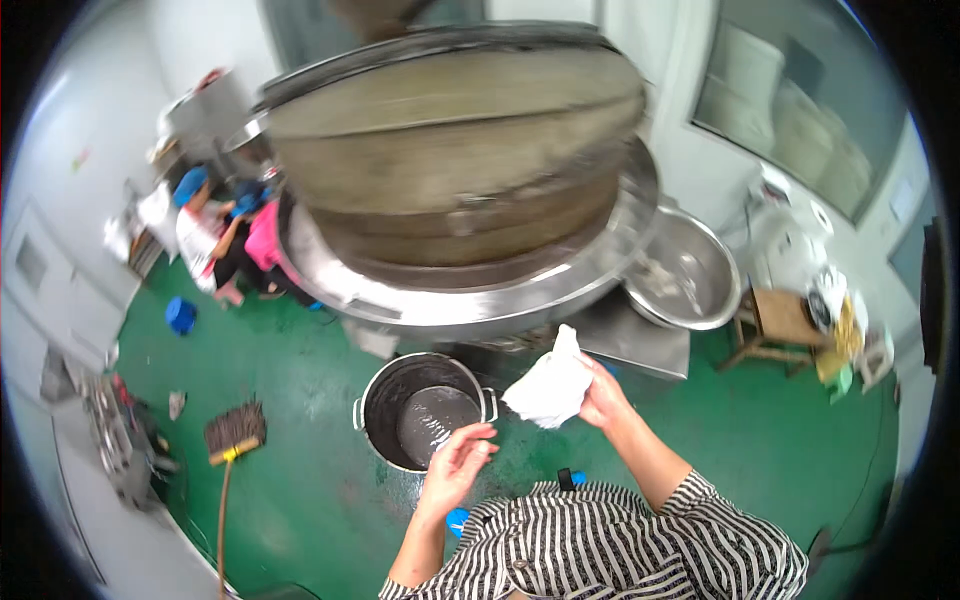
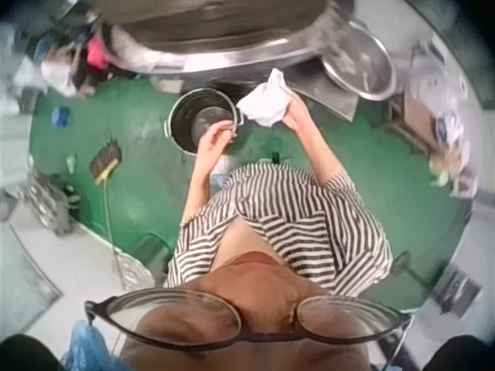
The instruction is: Cleaning the surfaces and components of a large industrial food processing machine using a cloth and water.
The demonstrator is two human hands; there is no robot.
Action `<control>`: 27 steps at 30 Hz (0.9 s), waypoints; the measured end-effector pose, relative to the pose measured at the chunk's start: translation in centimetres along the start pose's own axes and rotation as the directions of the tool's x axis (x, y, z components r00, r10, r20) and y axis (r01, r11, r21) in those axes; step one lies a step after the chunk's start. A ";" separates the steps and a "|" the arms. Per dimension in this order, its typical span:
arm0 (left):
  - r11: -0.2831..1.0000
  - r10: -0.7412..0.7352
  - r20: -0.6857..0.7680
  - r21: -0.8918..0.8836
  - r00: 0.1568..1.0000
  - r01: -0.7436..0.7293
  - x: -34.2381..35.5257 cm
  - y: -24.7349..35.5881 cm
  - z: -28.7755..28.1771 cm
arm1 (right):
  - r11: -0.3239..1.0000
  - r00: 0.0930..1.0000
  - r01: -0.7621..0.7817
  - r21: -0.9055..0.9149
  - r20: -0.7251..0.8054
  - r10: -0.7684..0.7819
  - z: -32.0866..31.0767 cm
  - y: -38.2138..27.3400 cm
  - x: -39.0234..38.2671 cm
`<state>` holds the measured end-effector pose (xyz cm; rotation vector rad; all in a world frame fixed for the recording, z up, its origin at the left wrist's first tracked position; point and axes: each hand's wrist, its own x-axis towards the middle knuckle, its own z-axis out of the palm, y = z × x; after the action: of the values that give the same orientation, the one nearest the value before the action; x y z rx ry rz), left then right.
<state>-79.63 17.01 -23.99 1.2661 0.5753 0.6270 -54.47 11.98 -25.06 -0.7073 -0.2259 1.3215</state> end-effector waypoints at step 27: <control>0.709 -0.060 0.397 0.663 0.916 -0.241 30.9 -6.1 32.2 | 0.344 0.414 0.510 -0.788 -0.126 -0.902 -30.7 -46.4 6.3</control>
<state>-34.61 15.85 -24.88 2.1059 0.4165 0.1956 0.85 3.77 -22.98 -1.3514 -0.4862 -0.0004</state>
